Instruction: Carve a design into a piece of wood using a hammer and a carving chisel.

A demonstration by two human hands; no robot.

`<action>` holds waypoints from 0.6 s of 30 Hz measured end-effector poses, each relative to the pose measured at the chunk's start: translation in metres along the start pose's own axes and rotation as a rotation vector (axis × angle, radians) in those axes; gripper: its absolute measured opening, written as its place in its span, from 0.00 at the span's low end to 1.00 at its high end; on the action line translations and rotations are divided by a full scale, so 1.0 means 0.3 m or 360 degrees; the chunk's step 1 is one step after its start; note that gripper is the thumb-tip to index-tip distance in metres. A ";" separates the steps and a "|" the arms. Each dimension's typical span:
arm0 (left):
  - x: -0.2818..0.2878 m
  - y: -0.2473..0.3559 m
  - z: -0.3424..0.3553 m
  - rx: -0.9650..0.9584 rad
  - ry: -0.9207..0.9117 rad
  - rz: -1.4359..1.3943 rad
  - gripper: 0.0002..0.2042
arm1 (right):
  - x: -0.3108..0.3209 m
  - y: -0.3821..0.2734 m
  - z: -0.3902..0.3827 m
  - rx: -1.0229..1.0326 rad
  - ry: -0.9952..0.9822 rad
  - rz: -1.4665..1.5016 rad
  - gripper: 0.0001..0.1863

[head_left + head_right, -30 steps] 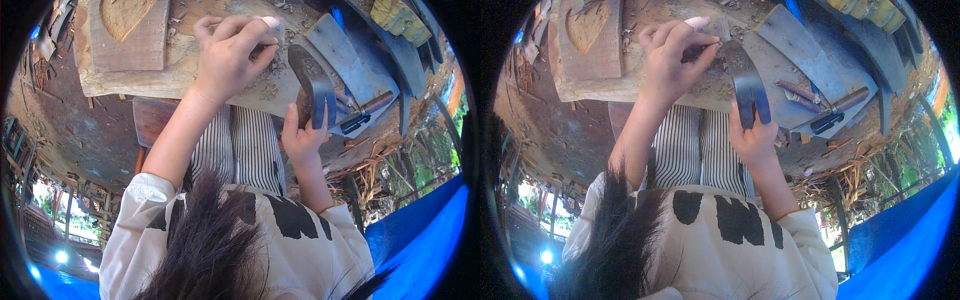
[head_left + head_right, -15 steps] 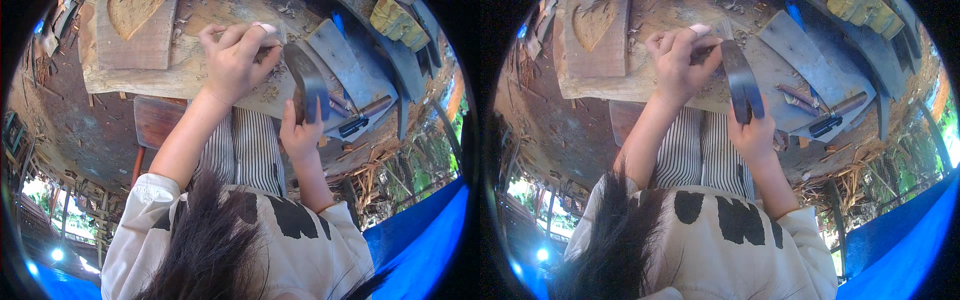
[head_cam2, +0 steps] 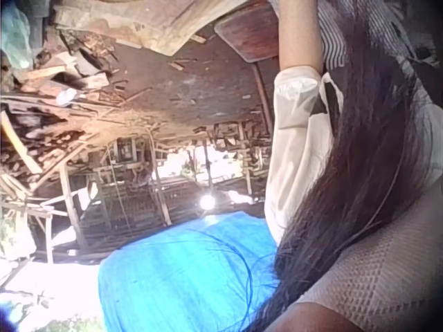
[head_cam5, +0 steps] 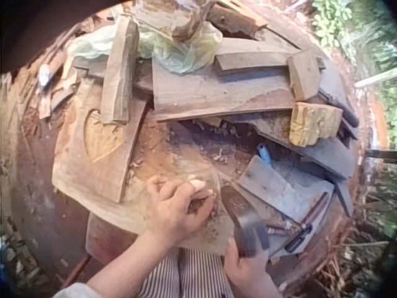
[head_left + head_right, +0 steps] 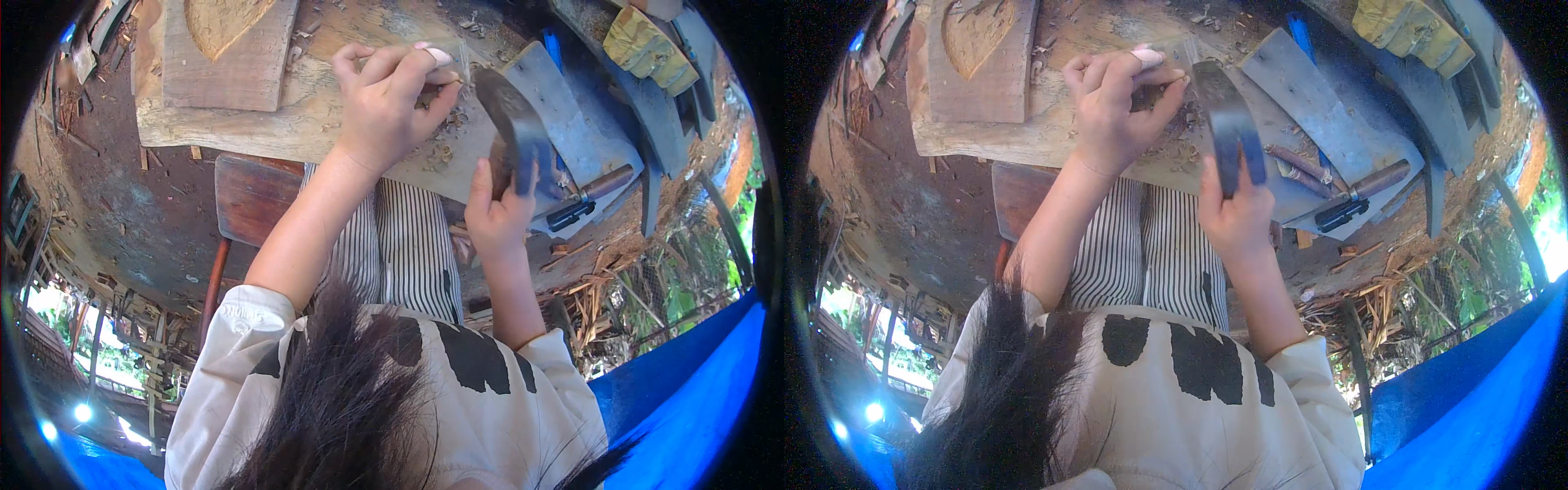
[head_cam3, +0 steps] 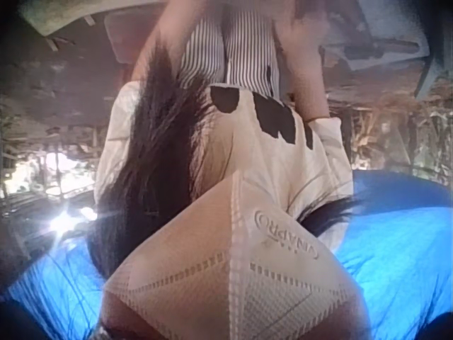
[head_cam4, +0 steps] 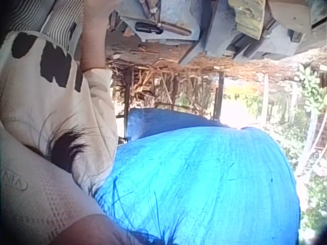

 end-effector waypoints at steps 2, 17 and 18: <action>-0.008 0.006 0.003 0.0005 0.0013 -0.0028 0.21 | 0.003 0.053 -0.058 0.0044 -0.0053 -0.0043 0.21; -0.004 -0.010 -0.014 -0.0143 0.0305 -0.0173 0.39 | -0.019 0.021 -0.041 -0.0003 -0.0088 0.0095 0.19; 0.000 -0.006 -0.012 -0.0058 0.0150 -0.0141 0.41 | -0.030 0.029 -0.035 -0.0037 -0.0050 0.0178 0.19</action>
Point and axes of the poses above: each hand's wrist, its own z-axis towards the middle knuckle, its own x-axis out of the back of the hand, y = z × x, the point moved 6 cm from there along z, towards the middle knuckle, and after that the axes turned 7 degrees about -y, right-handed, at the moved point
